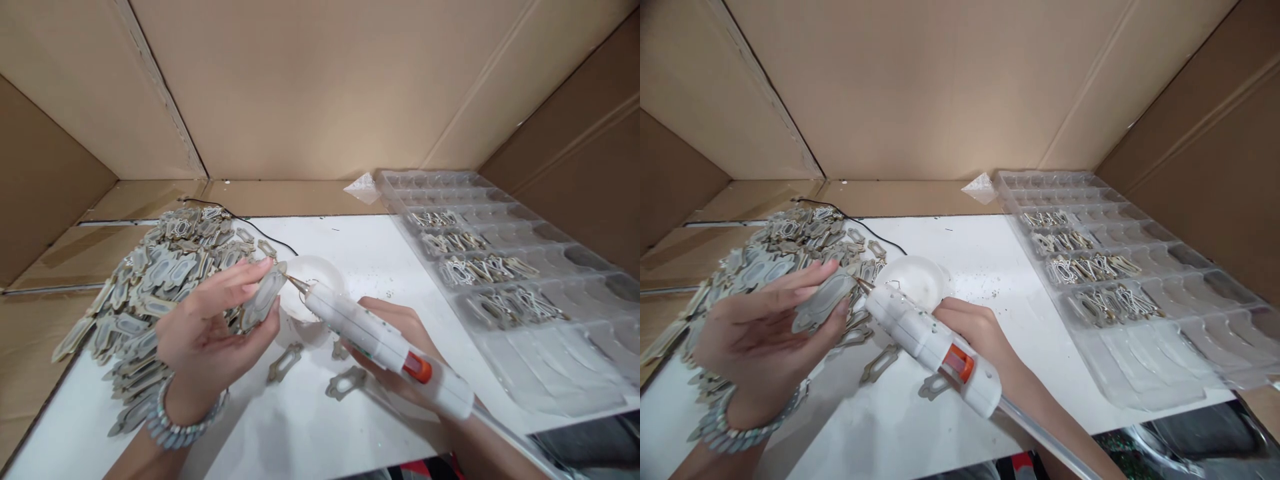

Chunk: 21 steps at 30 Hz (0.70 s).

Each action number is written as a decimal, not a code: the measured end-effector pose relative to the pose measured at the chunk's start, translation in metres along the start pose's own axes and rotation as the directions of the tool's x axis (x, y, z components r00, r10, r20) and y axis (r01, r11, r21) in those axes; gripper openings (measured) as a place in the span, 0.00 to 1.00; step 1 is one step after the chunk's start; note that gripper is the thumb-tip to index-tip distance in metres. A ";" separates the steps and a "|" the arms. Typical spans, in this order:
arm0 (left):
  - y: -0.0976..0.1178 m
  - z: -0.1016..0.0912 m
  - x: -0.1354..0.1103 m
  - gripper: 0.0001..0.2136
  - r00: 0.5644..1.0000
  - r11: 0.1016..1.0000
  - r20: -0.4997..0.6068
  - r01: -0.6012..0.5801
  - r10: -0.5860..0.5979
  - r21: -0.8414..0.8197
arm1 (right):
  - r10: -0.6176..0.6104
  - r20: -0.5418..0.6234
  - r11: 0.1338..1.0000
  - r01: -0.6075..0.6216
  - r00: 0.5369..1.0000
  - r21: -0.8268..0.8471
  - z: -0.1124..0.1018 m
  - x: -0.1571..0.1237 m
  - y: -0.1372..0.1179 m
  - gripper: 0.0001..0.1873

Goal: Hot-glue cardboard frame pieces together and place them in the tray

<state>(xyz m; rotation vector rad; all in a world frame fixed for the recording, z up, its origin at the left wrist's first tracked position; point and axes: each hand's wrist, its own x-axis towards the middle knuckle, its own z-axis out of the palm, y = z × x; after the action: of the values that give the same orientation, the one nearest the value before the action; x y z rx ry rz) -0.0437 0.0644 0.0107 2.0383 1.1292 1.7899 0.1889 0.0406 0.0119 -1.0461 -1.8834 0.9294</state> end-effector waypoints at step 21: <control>-0.027 -0.069 -0.027 0.08 0.975 0.754 0.106 0.081 -0.197 0.652 | 0.340 -0.231 0.932 -0.295 0.912 0.208 -0.019 0.010 -0.003 0.12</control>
<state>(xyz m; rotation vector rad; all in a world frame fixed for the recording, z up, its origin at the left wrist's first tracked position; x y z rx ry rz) -0.1172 0.0431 -0.0089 2.2975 1.9900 1.2084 0.2012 0.0523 0.0252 -1.3265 -1.4125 1.0555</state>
